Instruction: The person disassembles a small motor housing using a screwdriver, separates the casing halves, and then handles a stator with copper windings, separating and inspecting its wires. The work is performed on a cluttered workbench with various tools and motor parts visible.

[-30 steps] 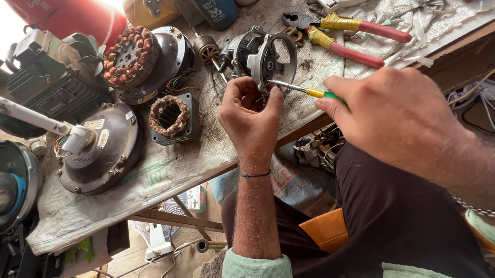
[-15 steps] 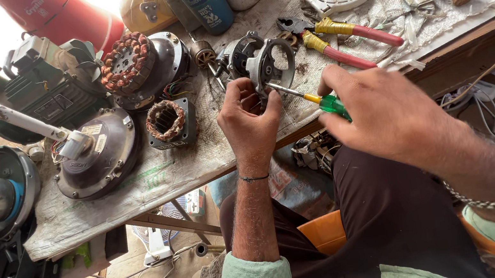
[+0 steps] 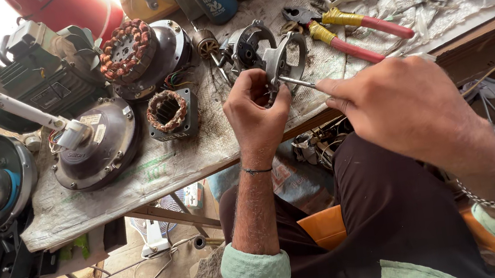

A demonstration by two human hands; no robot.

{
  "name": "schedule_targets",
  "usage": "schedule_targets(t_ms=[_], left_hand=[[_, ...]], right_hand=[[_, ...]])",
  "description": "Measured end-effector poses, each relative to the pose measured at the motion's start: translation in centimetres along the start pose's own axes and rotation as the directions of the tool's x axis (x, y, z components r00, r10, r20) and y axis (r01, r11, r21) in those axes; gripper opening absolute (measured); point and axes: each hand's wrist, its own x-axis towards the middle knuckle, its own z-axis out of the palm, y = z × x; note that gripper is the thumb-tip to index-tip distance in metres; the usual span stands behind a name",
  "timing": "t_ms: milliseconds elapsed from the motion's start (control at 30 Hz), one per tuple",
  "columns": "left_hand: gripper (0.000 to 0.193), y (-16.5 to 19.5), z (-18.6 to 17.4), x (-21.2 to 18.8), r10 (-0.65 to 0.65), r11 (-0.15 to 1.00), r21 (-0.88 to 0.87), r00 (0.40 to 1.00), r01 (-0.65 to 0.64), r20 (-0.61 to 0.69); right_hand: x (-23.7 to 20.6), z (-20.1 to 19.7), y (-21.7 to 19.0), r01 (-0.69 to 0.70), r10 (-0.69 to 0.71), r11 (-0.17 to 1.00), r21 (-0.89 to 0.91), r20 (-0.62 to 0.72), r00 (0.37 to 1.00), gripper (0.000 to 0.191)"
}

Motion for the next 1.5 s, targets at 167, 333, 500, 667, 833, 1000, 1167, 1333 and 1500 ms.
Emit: schedule_targets(t_ms=[167,333,500,667,833,1000,1167,1333,1500], left_hand=[[0.022,0.1,-0.1,0.3,-0.058,0.998,-0.008,0.998,0.058,0.012],[0.021,0.0,-0.2,0.3,-0.076,0.997,0.011,0.997,0.076,0.011],[0.022,-0.1,-0.3,0.4,-0.080,0.995,-0.058,0.997,0.080,0.009],[0.026,0.1,-0.4,0.3,-0.090,0.996,-0.011,0.996,0.090,-0.017],[0.029,0.0,-0.4,0.3,-0.073,0.996,-0.058,0.997,0.073,-0.006],[0.032,0.0,-0.4,0.3,-0.097,0.994,-0.042,0.995,0.098,0.018],[0.060,0.4,-0.4,0.4,-0.024,0.988,-0.149,0.997,0.034,0.070],[0.069,0.8,-0.8,0.7,-0.014,0.974,-0.220,0.980,0.058,0.198],[0.036,1.3,-1.0,2.4,0.079,0.995,-0.077,0.984,-0.067,0.162]], right_hand=[[0.6,-0.6,0.0,-0.258,0.229,0.935,0.243,0.139,0.963,0.032],[0.8,-0.9,0.0,-0.295,0.253,0.912,0.284,0.177,0.951,0.034],[0.5,-0.8,0.0,-0.270,0.239,0.917,0.293,0.135,0.961,0.033],[0.1,-0.7,-0.2,-0.192,0.187,0.945,0.264,0.042,0.981,0.034],[-0.2,-0.9,-0.5,-0.178,0.173,0.960,0.217,0.041,0.984,0.036],[-0.2,-1.6,-0.5,-0.209,0.197,0.965,0.160,0.090,0.976,0.040],[-0.5,-2.2,0.9,-0.381,0.376,0.924,-0.027,0.242,0.894,0.038],[-0.6,-1.1,1.5,-0.093,0.131,0.980,0.174,-0.217,0.967,0.033],[-1.0,-0.8,1.0,0.017,0.054,0.979,0.202,-0.343,0.938,0.031]])
